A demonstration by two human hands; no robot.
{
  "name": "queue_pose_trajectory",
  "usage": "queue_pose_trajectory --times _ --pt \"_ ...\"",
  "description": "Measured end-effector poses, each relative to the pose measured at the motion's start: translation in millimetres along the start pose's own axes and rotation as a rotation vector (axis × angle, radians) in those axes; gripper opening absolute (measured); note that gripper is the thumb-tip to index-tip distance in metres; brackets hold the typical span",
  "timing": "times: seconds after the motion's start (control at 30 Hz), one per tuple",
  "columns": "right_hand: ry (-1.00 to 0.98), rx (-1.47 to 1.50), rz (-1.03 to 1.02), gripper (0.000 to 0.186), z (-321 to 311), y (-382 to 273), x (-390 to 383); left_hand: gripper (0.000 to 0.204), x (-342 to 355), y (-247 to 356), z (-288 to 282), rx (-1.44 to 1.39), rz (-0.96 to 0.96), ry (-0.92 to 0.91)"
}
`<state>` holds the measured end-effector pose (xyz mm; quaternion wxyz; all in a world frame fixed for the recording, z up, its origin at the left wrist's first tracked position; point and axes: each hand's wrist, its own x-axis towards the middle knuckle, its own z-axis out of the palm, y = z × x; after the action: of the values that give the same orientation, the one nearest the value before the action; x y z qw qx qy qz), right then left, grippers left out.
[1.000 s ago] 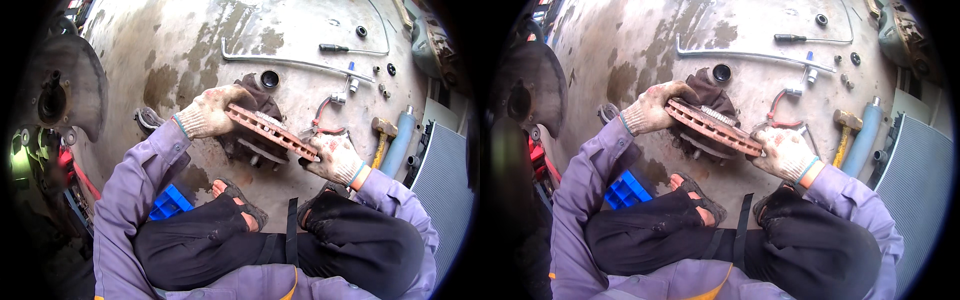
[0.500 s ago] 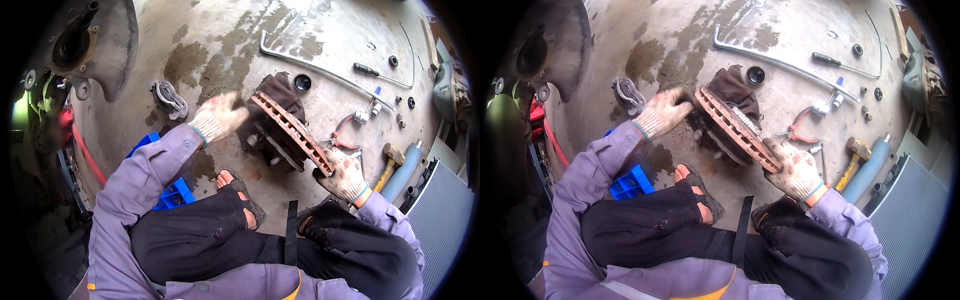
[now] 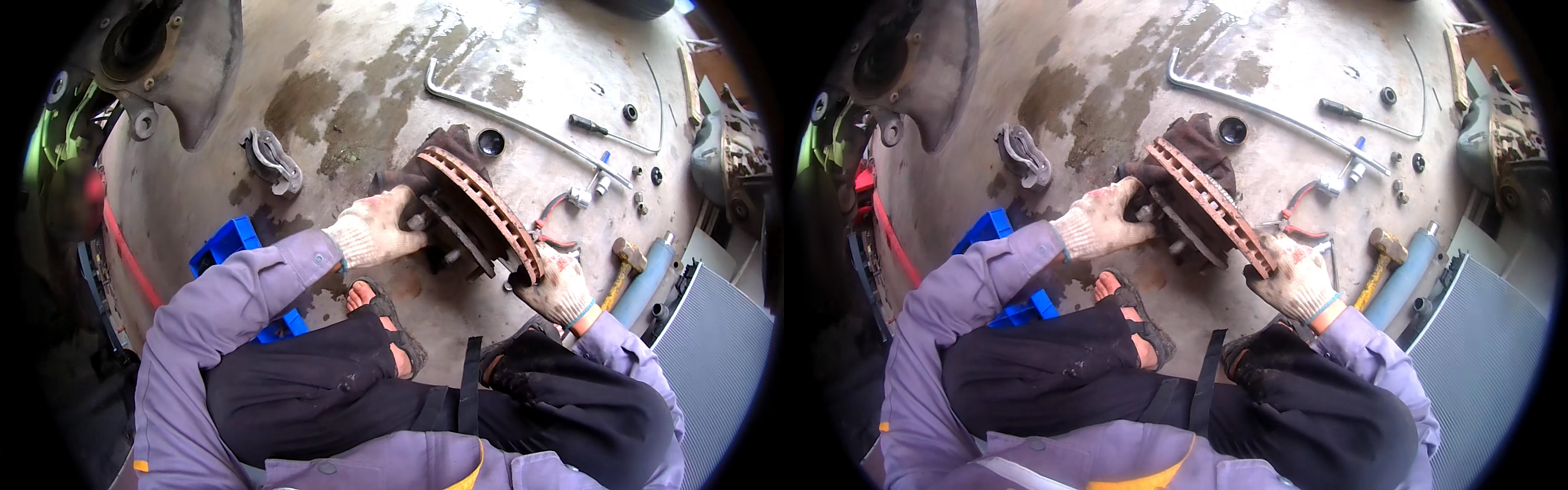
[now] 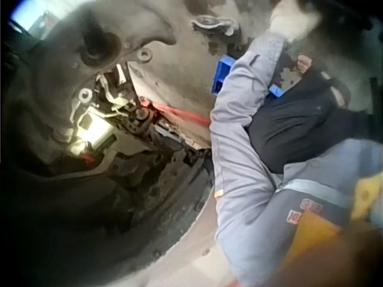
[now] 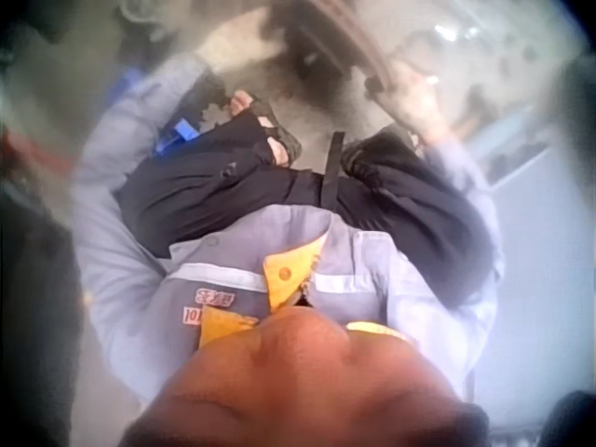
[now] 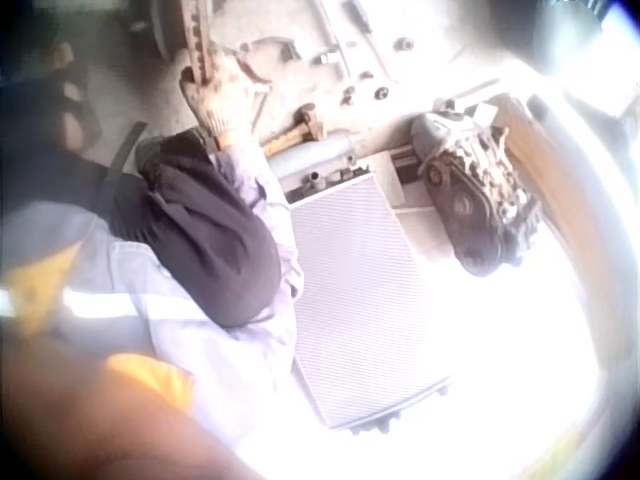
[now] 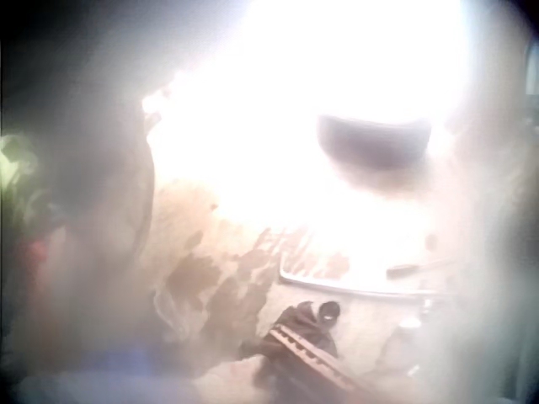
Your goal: The person sits on the floor and works on a brake rotor, using a hammer to tap the bearing into place. They then use a wrench to tighten a nut on the rotor hub.
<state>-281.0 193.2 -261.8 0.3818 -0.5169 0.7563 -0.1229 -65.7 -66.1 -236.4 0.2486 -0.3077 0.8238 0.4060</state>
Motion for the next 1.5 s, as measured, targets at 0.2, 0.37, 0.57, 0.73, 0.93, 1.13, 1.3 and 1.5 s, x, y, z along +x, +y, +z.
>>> queue_pose_trajectory --times 0.2,0.37,0.57,0.73,0.93,1.13,1.3,1.5 --pt "-0.001 0.022 0.075 0.037 -10.3 -4.7 2.1 0.042 26.4 -7.9 12.2 -0.034 0.167 -0.099" --pt "-0.003 0.077 -0.021 0.035 -11.9 2.1 1.3 0.012 64.0 -20.8 -2.7 0.471 0.724 -0.117" --pt "-0.021 0.305 0.119 0.036 -27.8 -7.4 4.6 0.012 55.9 -13.5 13.5 0.638 0.658 0.119" --pt "0.069 0.19 -0.029 0.039 -4.0 34.3 3.2 0.012 52.0 13.0 6.9 0.516 0.638 0.076" --pt "-0.37 1.093 0.202 0.039 51.2 28.1 -20.9 0.022 -1.2 73.3 -7.8 0.164 0.163 -0.248" --pt "-0.155 0.493 0.016 0.045 63.0 48.5 -24.0 0.014 -29.6 13.9 39.2 0.641 0.382 -0.125" --pt "0.228 0.625 0.535 0.042 17.4 145.8 -99.0 0.022 -28.9 5.4 35.6 0.647 0.25 -0.125" --pt "0.582 -0.171 0.762 0.054 21.2 199.9 -140.8 0.017 -4.8 9.0 36.4 0.673 0.271 -0.085"
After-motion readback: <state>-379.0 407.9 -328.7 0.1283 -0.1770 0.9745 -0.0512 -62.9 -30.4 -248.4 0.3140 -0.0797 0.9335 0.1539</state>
